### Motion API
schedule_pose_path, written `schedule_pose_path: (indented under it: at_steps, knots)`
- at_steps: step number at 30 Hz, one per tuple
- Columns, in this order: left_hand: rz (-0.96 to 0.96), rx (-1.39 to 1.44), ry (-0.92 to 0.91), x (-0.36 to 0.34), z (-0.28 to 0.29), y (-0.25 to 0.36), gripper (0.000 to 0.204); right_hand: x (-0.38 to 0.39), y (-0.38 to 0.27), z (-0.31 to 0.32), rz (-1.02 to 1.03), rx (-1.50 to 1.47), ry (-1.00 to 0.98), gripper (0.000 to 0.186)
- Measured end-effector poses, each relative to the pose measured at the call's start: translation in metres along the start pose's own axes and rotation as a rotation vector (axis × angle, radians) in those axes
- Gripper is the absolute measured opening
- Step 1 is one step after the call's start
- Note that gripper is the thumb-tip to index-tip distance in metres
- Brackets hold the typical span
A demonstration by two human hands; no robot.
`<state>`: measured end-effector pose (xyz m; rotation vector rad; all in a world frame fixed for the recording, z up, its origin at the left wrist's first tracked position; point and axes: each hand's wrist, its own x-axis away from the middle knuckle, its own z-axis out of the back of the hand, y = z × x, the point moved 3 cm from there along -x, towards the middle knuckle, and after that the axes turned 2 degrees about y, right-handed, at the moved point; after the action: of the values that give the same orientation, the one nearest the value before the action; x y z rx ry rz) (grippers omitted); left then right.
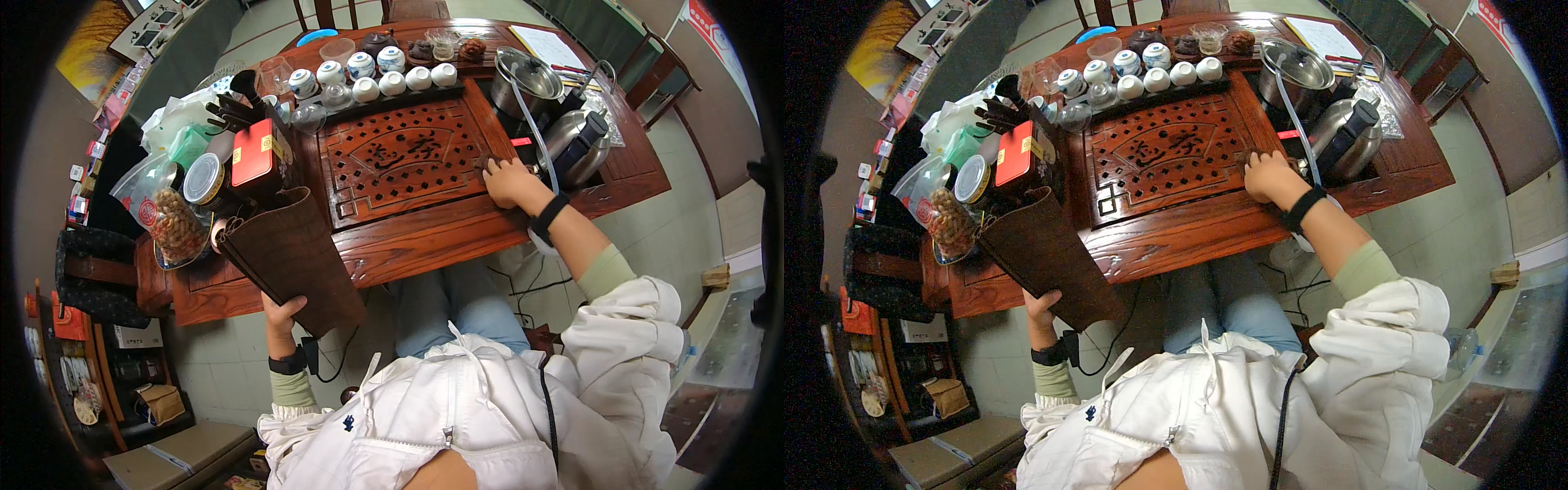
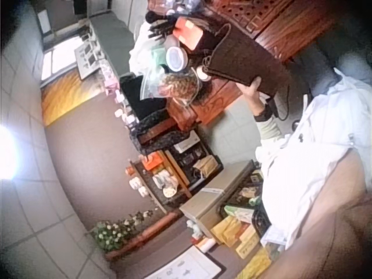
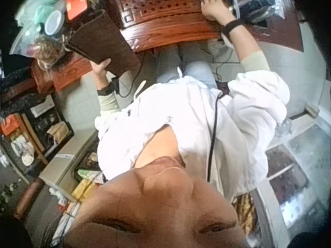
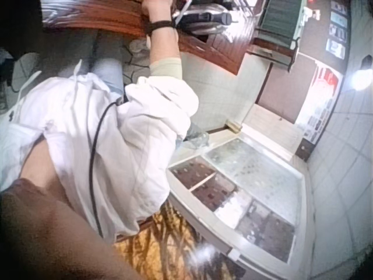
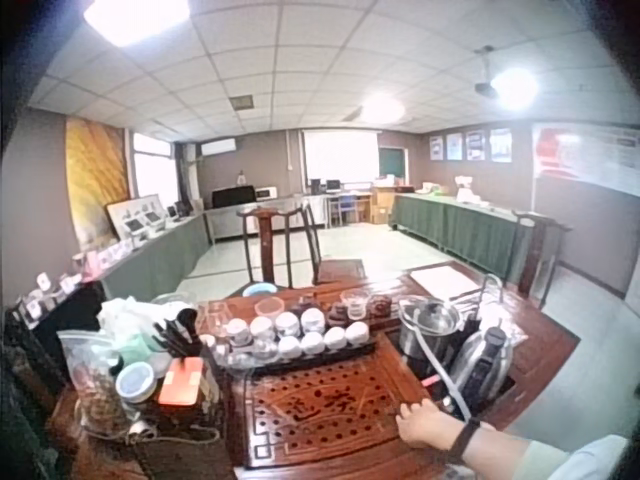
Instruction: The person wipes a wooden tea tray with a cloth, then wipes several small ceramic cups and glass cups. The person also wipes a small teapot and places the cleaned items back on the tray.
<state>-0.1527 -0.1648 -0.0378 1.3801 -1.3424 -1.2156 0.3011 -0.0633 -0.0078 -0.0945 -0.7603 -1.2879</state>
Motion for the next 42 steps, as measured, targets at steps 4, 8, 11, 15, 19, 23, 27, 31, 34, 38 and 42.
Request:
schedule_pose_path:
  at_steps: [4,8,11,15,19,23,27,31,34,38,42]
  knots:
    - [-0.028,0.015,-0.018,-0.002,-0.002,-0.002,0.058,0.015,-0.009,0.0,0.056,-0.04,0.001,0.062]
    - [0.031,0.052,-0.04,0.0,-0.001,-0.001,0.069,0.019,-0.021,0.01,0.134,-0.095,0.035,0.066]
    - [0.041,0.075,-0.048,-0.001,-0.001,0.0,0.069,0.023,-0.047,0.022,0.296,-0.172,0.096,0.066]
    - [0.032,0.021,-0.046,-0.001,-0.003,0.002,0.068,0.013,-0.094,0.049,0.487,-0.224,0.116,0.066]
    - [-0.008,-0.001,-0.013,-0.002,-0.006,0.003,0.063,0.0,-0.141,0.074,0.645,-0.274,0.155,0.065]
    - [-0.02,0.007,-0.01,-0.005,-0.006,0.003,0.064,-0.008,-0.184,0.093,0.768,-0.298,0.272,0.066]
    - [0.047,0.009,-0.023,-0.006,-0.005,0.004,0.072,-0.007,-0.187,0.091,0.796,-0.393,0.274,0.056]
    - [-0.007,0.02,-0.003,-0.004,-0.009,0.006,0.067,0.002,-0.165,0.08,0.778,-0.424,0.291,0.04]
    - [-0.017,-0.043,0.012,-0.003,-0.009,0.008,0.063,0.009,-0.136,0.068,0.711,-0.482,0.299,0.031]
    - [-0.01,-0.057,0.017,-0.002,-0.012,0.012,0.063,0.015,-0.087,0.045,0.515,-0.466,0.185,0.027]
    - [-0.028,-0.049,0.015,-0.001,-0.016,0.014,0.061,0.024,-0.048,0.026,0.314,-0.569,0.142,0.012]
